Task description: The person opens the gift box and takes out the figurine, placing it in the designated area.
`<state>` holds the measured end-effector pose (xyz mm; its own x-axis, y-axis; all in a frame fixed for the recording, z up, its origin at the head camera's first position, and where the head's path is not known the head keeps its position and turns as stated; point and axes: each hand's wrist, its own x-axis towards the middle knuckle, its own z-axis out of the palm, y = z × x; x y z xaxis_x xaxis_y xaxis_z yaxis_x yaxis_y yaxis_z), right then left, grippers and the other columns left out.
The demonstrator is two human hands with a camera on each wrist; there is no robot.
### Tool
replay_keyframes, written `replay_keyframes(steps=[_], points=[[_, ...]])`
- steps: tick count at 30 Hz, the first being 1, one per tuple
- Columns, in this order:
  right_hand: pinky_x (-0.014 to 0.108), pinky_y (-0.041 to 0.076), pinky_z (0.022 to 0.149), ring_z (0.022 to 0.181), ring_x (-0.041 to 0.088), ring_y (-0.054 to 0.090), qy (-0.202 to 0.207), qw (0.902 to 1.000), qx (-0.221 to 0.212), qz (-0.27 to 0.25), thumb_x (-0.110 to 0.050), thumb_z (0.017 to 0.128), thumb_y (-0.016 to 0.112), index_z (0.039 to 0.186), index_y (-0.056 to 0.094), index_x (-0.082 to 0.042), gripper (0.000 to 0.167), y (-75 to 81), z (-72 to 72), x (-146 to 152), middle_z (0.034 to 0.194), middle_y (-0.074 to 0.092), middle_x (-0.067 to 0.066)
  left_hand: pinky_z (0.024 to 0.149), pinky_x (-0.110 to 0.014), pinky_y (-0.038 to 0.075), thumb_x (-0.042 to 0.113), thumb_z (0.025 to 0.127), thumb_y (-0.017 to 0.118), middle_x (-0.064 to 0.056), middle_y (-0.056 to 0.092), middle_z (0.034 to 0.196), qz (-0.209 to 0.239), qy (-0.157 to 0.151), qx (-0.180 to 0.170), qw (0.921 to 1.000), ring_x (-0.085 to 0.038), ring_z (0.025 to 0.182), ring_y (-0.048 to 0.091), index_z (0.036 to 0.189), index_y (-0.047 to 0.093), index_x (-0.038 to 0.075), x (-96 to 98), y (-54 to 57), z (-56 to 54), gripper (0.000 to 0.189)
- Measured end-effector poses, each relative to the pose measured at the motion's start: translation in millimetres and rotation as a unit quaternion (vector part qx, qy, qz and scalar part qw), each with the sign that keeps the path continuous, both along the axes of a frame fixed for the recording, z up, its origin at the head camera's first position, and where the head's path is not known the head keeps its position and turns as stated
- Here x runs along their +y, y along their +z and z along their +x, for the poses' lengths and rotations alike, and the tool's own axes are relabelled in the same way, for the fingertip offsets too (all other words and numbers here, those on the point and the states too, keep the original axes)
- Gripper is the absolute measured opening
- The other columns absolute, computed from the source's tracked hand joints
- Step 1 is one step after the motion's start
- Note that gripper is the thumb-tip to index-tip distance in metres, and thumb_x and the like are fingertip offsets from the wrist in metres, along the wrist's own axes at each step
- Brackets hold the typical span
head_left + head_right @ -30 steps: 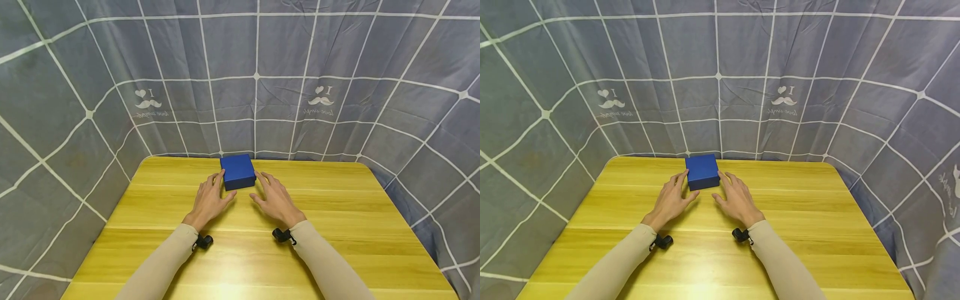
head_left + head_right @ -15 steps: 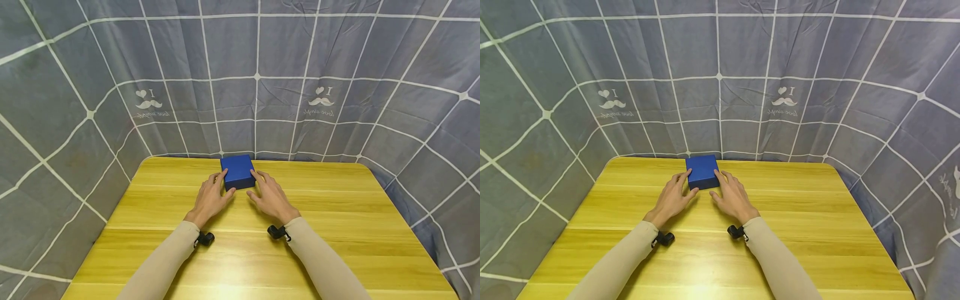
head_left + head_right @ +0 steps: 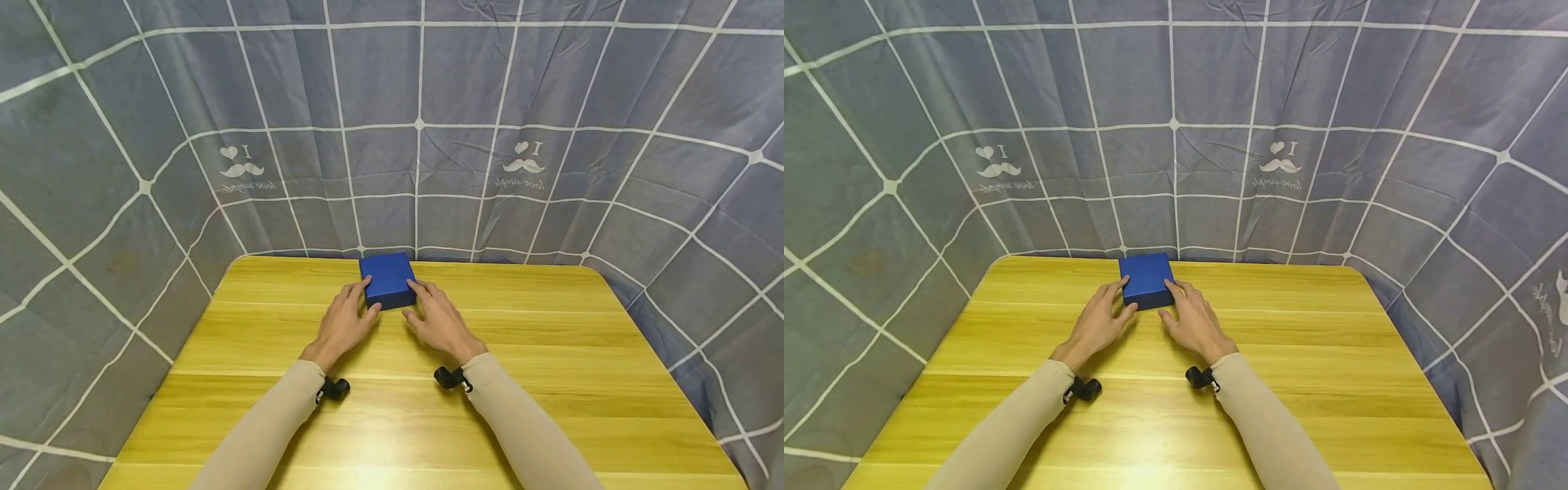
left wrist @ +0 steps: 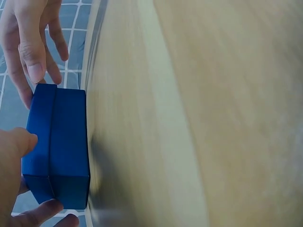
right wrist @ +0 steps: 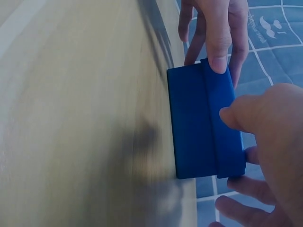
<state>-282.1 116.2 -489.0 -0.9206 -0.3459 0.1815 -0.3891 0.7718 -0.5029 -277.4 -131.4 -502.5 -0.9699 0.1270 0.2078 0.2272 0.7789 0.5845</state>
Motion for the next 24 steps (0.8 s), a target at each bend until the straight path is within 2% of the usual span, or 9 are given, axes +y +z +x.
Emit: replay_keyframes(steps=[15, 24], points=[[0.067, 0.050, 0.133, 0.167, 0.045, 0.050, -0.002, 0.9997, -0.004, -0.023, -0.034, 0.116, 0.074, 0.181, 0.044, -0.014, 0.074, -0.8, 1.8, 0.2, 0.179, 0.049, 0.022, 0.131, -0.068, 0.051, 0.039, 0.115, 0.076, -0.024, 0.055, 0.174, 0.016, -0.001, -0.005, 0.9999, -0.049, 0.160, 0.058, 0.181, 0.045, 0.020, 1.0, -0.3, -2.8, 0.076], [0.062, 0.054, 0.131, 0.163, 0.042, 0.056, -0.006, 0.9996, 0.002, -0.026, -0.030, 0.116, 0.075, 0.178, 0.047, -0.009, 0.072, 0.3, 9.9, -2.3, 0.174, 0.052, 0.023, 0.131, -0.067, 0.052, 0.038, 0.112, 0.079, -0.023, 0.055, 0.173, 0.010, -0.008, -0.014, 0.9998, -0.049, 0.159, 0.058, 0.180, 0.046, 0.021, 1.2, 2.8, 1.4, 0.077]])
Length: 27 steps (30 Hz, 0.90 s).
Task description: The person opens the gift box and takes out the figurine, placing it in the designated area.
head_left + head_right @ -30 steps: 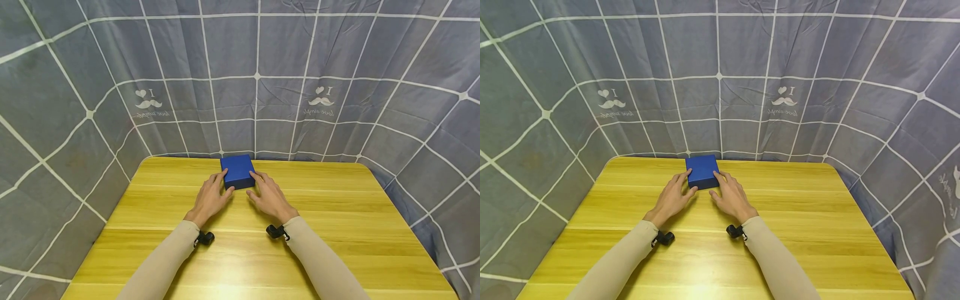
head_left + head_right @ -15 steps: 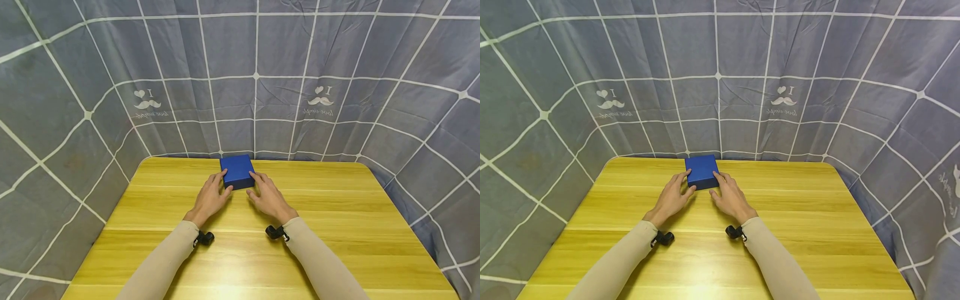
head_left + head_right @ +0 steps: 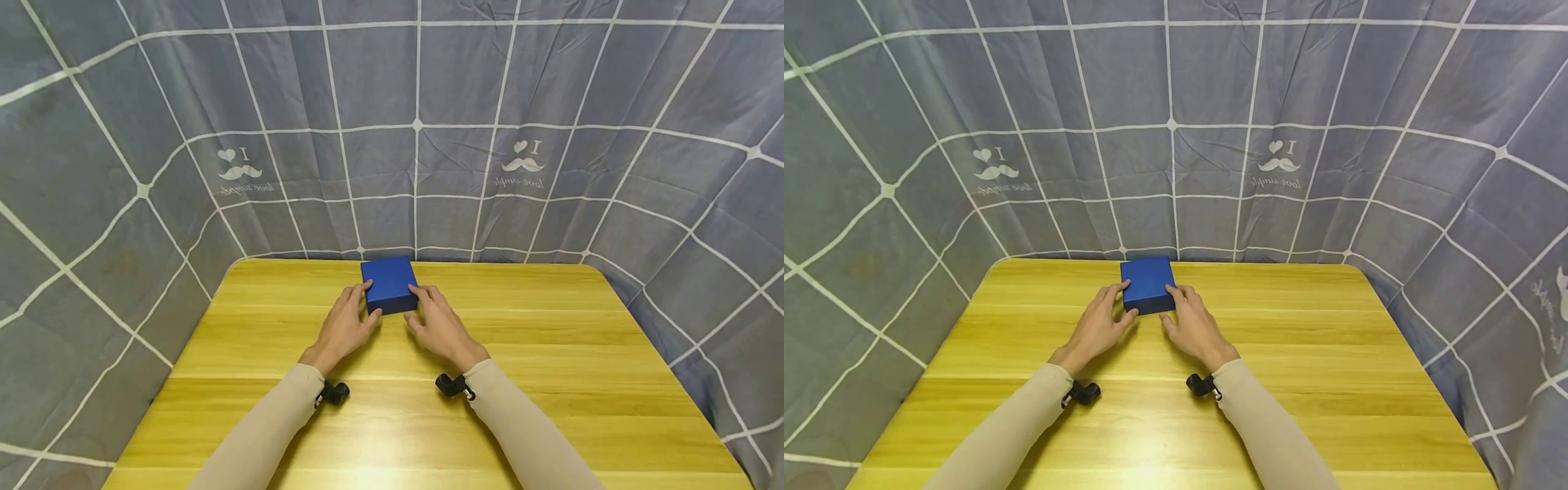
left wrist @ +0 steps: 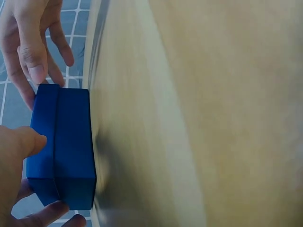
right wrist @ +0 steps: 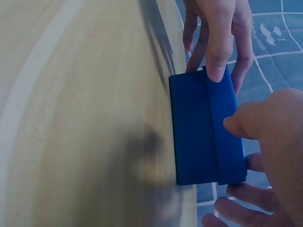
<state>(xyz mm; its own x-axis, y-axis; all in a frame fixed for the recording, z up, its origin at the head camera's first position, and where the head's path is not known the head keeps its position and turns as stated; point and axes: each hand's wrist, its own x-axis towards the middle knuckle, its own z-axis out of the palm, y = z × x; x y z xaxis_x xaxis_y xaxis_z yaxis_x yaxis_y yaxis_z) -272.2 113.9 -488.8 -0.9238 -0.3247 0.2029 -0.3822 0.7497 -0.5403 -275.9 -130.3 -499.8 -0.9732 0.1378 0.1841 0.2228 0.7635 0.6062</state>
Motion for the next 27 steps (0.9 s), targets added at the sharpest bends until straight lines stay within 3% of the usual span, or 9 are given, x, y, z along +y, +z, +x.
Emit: replay_keyframes(steps=[15, 27], points=[[0.058, 0.059, 0.126, 0.151, 0.040, 0.064, 0.003, 0.9996, 0.023, 0.014, -0.026, 0.116, 0.074, 0.169, 0.057, -0.003, 0.060, 4.8, 13.6, 4.7, 0.164, 0.058, 0.024, 0.131, -0.064, 0.052, 0.038, 0.112, 0.081, -0.021, 0.057, 0.172, 0.008, -0.011, 0.010, 0.9999, -0.046, 0.159, 0.060, 0.177, 0.050, 0.019, 0.0, -0.1, 14.8, 0.075], [0.060, 0.054, 0.131, 0.160, 0.046, 0.059, 0.015, 0.9995, 0.027, 0.007, -0.025, 0.117, 0.074, 0.156, 0.067, 0.001, 0.047, 9.4, 22.8, 9.6, 0.177, 0.049, 0.027, 0.132, -0.063, 0.053, 0.037, 0.111, 0.083, -0.021, 0.049, 0.179, 0.006, -0.026, 0.023, 0.9994, -0.050, 0.158, 0.060, 0.169, 0.060, 0.013, 0.9, 3.1, 21.7, 0.067]])
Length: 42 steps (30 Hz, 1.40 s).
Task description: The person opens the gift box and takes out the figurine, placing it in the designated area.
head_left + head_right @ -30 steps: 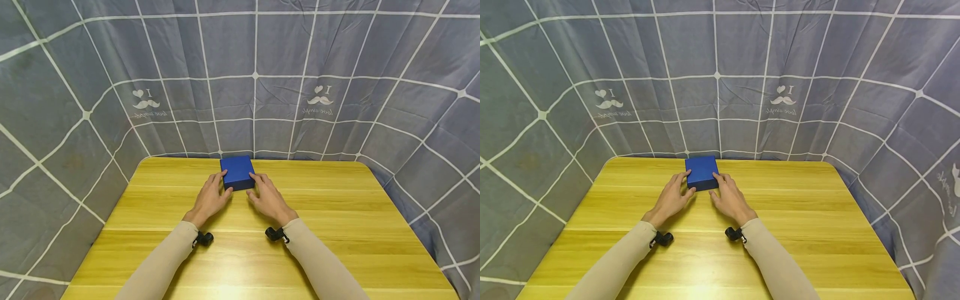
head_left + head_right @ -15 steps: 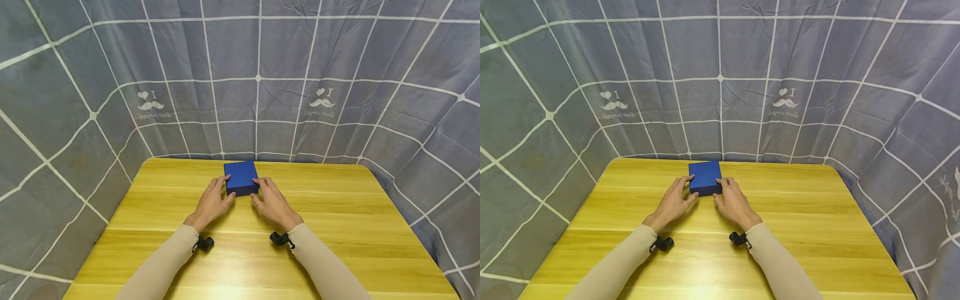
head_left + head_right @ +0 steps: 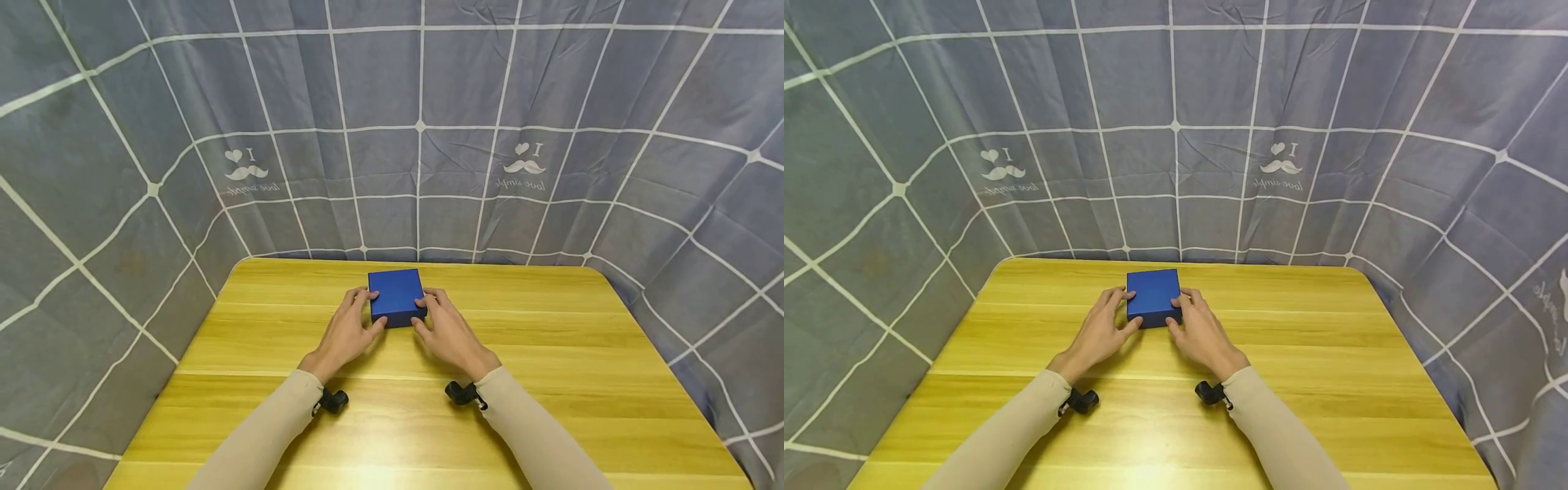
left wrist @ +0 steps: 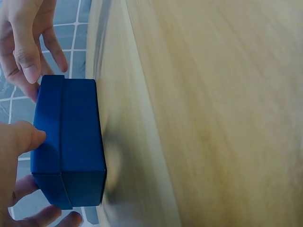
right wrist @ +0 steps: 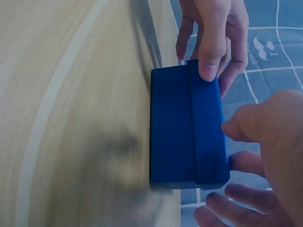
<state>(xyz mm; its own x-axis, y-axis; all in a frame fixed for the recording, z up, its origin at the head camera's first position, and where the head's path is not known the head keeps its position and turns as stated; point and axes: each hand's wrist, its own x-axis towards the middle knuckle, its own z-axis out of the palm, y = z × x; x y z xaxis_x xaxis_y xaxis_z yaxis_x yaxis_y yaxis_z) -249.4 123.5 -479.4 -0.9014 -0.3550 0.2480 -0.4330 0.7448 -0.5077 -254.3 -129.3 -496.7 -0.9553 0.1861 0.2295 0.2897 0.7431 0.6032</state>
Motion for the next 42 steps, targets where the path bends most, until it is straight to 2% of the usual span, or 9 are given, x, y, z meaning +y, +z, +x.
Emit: replay_keyframes(steps=[6, 12, 17, 20, 24, 29, 33, 42], points=[[0.058, 0.051, 0.134, 0.163, 0.046, 0.057, 0.011, 0.9999, -0.004, -0.005, -0.022, 0.115, 0.077, 0.145, 0.072, 0.004, 0.041, 0.5, -0.5, 2.9, 0.178, 0.050, 0.026, 0.134, -0.065, 0.049, 0.035, 0.109, 0.085, -0.021, 0.040, 0.186, 0.015, -0.010, 0.004, 0.9998, -0.050, 0.166, 0.052, 0.157, 0.067, 0.006, 1.5, 1.9, 1.9, 0.060], [0.054, 0.059, 0.126, 0.154, 0.046, 0.066, 0.023, 0.9996, 0.012, -0.014, -0.015, 0.111, 0.081, 0.132, 0.075, 0.004, 0.029, 1.3, 0.0, 8.0, 0.173, 0.056, 0.028, 0.135, -0.066, 0.048, 0.031, 0.106, 0.088, -0.023, 0.043, 0.185, 0.021, -0.033, 0.021, 0.9990, -0.051, 0.167, 0.051, 0.144, 0.068, 0.004, 2.4, 2.6, 4.3, 0.050], [0.048, 0.069, 0.111, 0.134, 0.042, 0.078, 0.037, 0.9987, 0.028, -0.020, -0.009, 0.109, 0.083, 0.126, 0.075, 0.004, 0.023, 1.1, 2.5, 13.7, 0.166, 0.061, 0.031, 0.135, -0.064, 0.049, 0.029, 0.106, 0.088, -0.024, 0.043, 0.185, 0.019, -0.050, 0.023, 0.9983, -0.050, 0.167, 0.051, 0.144, 0.067, 0.003, 2.9, 2.0, 6.2, 0.051], [0.046, 0.070, 0.107, 0.127, 0.041, 0.081, 0.044, 0.9980, 0.038, -0.023, -0.007, 0.108, 0.084, 0.126, 0.076, 0.003, 0.022, 0.5, 3.6, 16.9, 0.162, 0.063, 0.030, 0.135, -0.064, 0.049, 0.029, 0.105, 0.090, -0.023, 0.043, 0.185, 0.018, -0.053, 0.023, 0.9982, -0.050, 0.167, 0.051, 0.145, 0.068, 0.003, 3.6, 3.0, 7.8, 0.052], [0.046, 0.070, 0.107, 0.126, 0.040, 0.082, 0.048, 0.9974, 0.049, -0.022, -0.006, 0.106, 0.086, 0.122, 0.077, 0.000, 0.020, 0.2, 5.4, 20.4, 0.153, 0.067, 0.027, 0.135, -0.063, 0.050, 0.030, 0.105, 0.091, -0.021, 0.043, 0.186, 0.012, -0.056, 0.019, 0.9982, -0.048, 0.166, 0.053, 0.146, 0.068, 0.003, 4.5, 4.2, 10.4, 0.055], [0.047, 0.070, 0.107, 0.128, 0.040, 0.080, 0.050, 0.9970, 0.055, -0.020, -0.005, 0.104, 0.088, 0.120, 0.076, -0.002, 0.020, -0.3, 9.2, 23.8, 0.140, 0.070, 0.023, 0.130, -0.058, 0.056, 0.030, 0.105, 0.090, -0.019, 0.043, 0.186, 0.013, -0.066, 0.012, 0.9976, -0.044, 0.154, 0.066, 0.146, 0.068, 0.004, 4.8, 3.9, 14.3, 0.053], [0.048, 0.070, 0.107, 0.129, 0.041, 0.080, 0.054, 0.9964, 0.063, -0.020, -0.005, 0.103, 0.089, 0.119, 0.077, -0.002, 0.021, -2.1, 11.8, 26.4, 0.133, 0.071, 0.020, 0.128, -0.056, 0.058, 0.031, 0.106, 0.090, -0.019, 0.043, 0.186, 0.013, -0.075, 0.012, 0.9970, -0.042, 0.149, 0.071, 0.146, 0.068, 0.004, 4.9, 3.8, 17.1, 0.053], [0.045, 0.072, 0.101, 0.118, 0.036, 0.082, 0.057, 0.9957, 0.070, -0.019, -0.008, 0.102, 0.090, 0.119, 0.077, -0.005, 0.022, -3.3, 20.6, 31.8, 0.134, 0.073, 0.019, 0.125, -0.052, 0.060, 0.032, 0.105, 0.091, -0.019, 0.044, 0.185, 0.001, -0.080, 0.011, 0.9967, -0.041, 0.148, 0.072, 0.149, 0.069, 0.005, 5.1, 4.7, 25.7, 0.056]])
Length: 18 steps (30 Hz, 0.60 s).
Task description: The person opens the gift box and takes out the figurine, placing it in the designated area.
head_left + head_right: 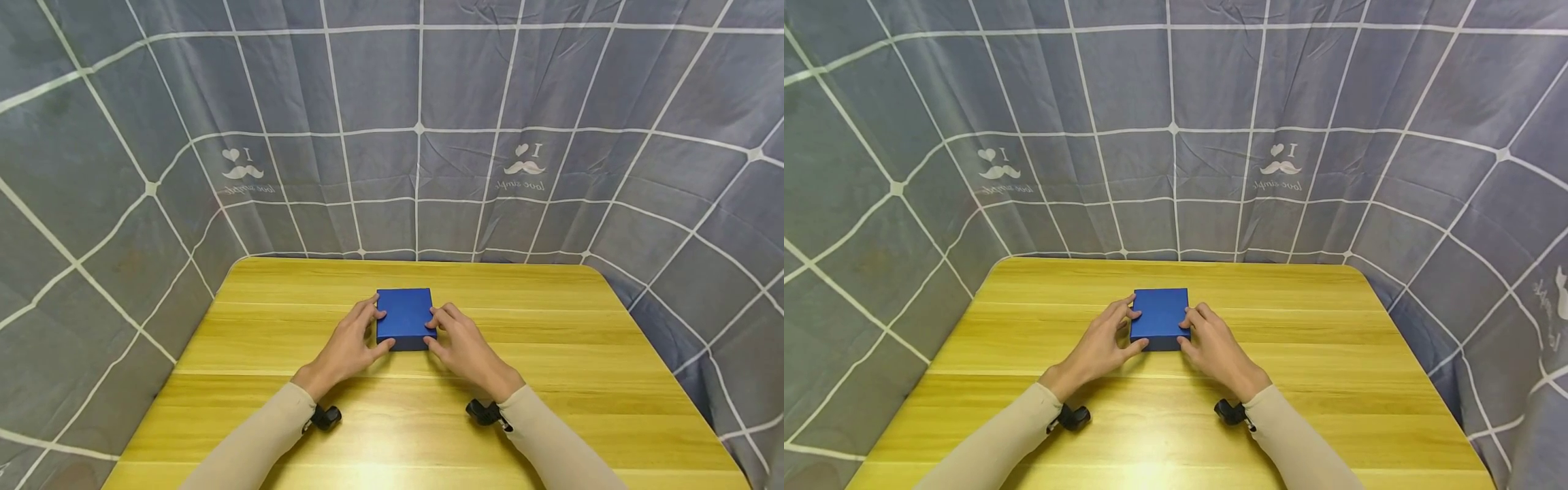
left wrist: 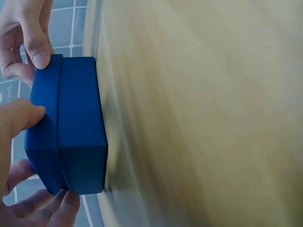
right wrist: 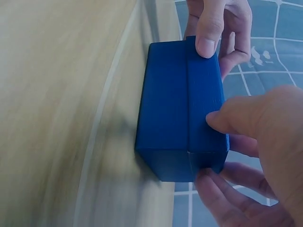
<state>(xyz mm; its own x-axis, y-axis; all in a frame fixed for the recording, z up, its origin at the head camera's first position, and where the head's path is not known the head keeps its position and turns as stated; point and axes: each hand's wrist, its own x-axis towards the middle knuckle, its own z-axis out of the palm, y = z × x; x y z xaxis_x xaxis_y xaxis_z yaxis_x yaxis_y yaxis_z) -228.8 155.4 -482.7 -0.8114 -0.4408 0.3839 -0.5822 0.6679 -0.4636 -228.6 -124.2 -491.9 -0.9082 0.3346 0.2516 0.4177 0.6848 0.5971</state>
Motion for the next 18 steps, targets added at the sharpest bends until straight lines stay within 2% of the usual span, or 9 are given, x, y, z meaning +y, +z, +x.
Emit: replay_keyframes(steps=[9, 13, 18], points=[[0.050, 0.072, 0.097, 0.112, 0.037, 0.081, 0.007, 0.9999, -0.011, -0.010, -0.009, 0.100, 0.093, 0.117, 0.077, -0.006, 0.023, 0.4, 10.9, 8.1, 0.134, 0.074, 0.019, 0.131, -0.054, 0.055, 0.035, 0.105, 0.091, -0.017, 0.045, 0.184, -0.005, -0.010, -0.005, 0.9999, -0.042, 0.157, 0.064, 0.154, 0.068, 0.006, 1.3, -0.3, 7.5, 0.061], [0.049, 0.072, 0.097, 0.112, 0.034, 0.082, 0.006, 0.9998, -0.013, -0.012, -0.010, 0.100, 0.094, 0.117, 0.078, -0.007, 0.024, 0.5, 15.4, 10.0, 0.132, 0.075, 0.017, 0.129, -0.053, 0.057, 0.034, 0.104, 0.092, -0.015, 0.046, 0.184, -0.002, -0.016, -0.004, 0.9999, -0.040, 0.154, 0.067, 0.148, 0.070, 0.009, 1.3, -0.8, 10.4, 0.055], [0.047, 0.073, 0.096, 0.112, 0.032, 0.082, 0.005, 0.9998, -0.016, -0.006, -0.011, 0.100, 0.094, 0.118, 0.079, -0.009, 0.023, 0.3, 21.3, 12.8, 0.128, 0.074, 0.013, 0.127, -0.050, 0.059, 0.036, 0.104, 0.092, -0.013, 0.049, 0.182, -0.002, -0.025, -0.002, 0.9997, -0.037, 0.153, 0.068, 0.155, 0.067, 0.010, 1.4, -0.3, 13.8, 0.061]])
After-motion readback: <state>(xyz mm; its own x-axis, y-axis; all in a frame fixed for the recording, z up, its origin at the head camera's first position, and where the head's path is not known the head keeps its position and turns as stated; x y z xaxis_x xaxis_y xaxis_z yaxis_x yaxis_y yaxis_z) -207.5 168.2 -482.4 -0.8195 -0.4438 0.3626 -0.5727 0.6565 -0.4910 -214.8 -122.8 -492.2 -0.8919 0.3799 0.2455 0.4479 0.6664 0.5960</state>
